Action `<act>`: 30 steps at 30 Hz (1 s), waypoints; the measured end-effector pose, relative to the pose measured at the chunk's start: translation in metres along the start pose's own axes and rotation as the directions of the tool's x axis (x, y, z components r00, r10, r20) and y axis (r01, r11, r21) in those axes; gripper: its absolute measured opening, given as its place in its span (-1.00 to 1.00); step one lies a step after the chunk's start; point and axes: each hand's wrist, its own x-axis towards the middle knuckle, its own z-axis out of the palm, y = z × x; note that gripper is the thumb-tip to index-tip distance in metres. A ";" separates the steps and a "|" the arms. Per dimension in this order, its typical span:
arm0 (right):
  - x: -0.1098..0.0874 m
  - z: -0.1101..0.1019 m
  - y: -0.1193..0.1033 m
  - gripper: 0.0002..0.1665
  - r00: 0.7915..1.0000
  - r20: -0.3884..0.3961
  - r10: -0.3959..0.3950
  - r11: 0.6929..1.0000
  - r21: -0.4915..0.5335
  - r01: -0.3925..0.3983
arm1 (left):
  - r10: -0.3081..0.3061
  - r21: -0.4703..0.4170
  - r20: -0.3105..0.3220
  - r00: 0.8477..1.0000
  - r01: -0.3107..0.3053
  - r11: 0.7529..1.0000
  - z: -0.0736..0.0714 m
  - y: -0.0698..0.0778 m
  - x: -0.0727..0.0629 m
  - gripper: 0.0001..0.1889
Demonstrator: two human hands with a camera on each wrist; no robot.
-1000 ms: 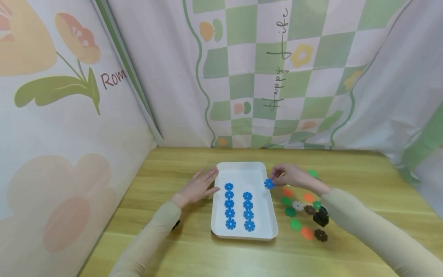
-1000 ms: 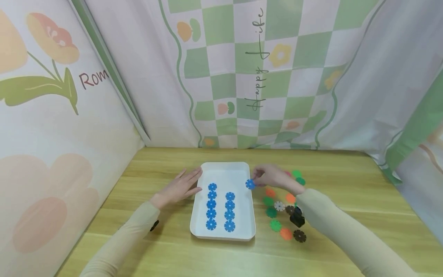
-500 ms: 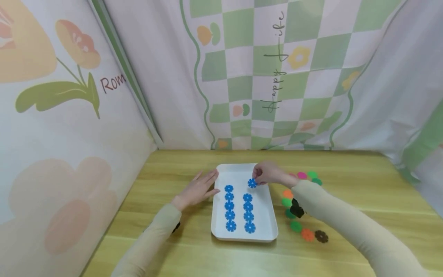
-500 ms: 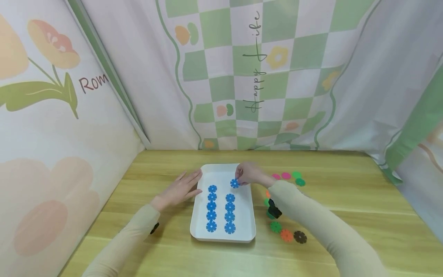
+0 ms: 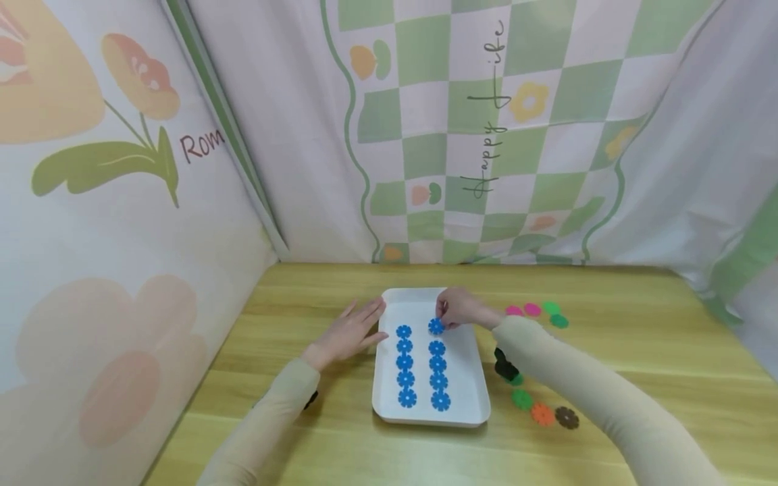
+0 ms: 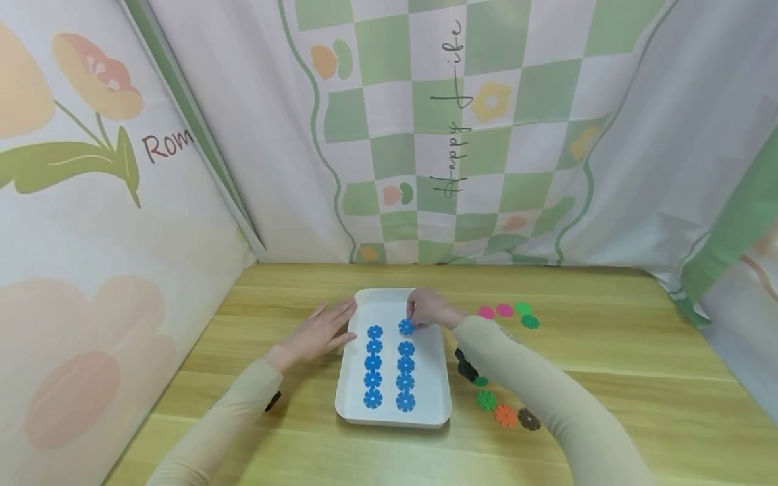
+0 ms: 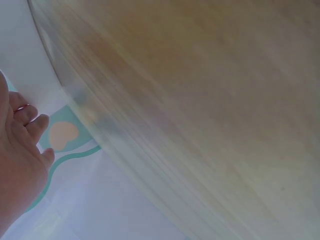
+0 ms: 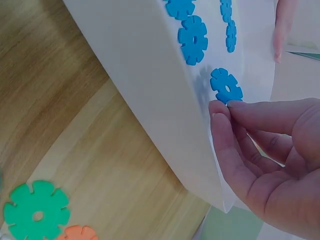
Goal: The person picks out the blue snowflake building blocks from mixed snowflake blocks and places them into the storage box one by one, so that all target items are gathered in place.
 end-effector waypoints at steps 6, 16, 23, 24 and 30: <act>0.002 0.004 0.000 -0.96 0.999 0.022 0.036 0.999 0.018 -0.037 | 0.006 -0.006 -0.014 1.000 -0.006 1.000 0.000 0.001 -0.001 -0.23; 0.006 0.010 0.003 -0.96 0.996 0.041 0.076 0.997 0.022 -0.077 | 0.000 -0.018 -0.011 1.000 0.000 1.000 -0.002 0.001 -0.002 -0.23; 0.008 0.013 0.005 -0.97 0.997 0.035 0.066 0.998 0.012 -0.067 | -0.012 -0.021 -0.004 1.000 0.012 1.000 0.000 0.001 -0.001 -0.23; 0.008 0.013 0.005 -0.97 0.997 0.036 0.066 0.998 0.015 -0.067 | -0.010 -0.025 -0.006 1.000 0.010 1.000 0.000 0.001 -0.001 -0.23; 0.006 0.010 0.004 -0.94 0.997 0.053 0.048 0.998 0.033 -0.050 | -0.012 -0.020 -0.001 1.000 0.011 1.000 0.002 0.000 0.000 -0.22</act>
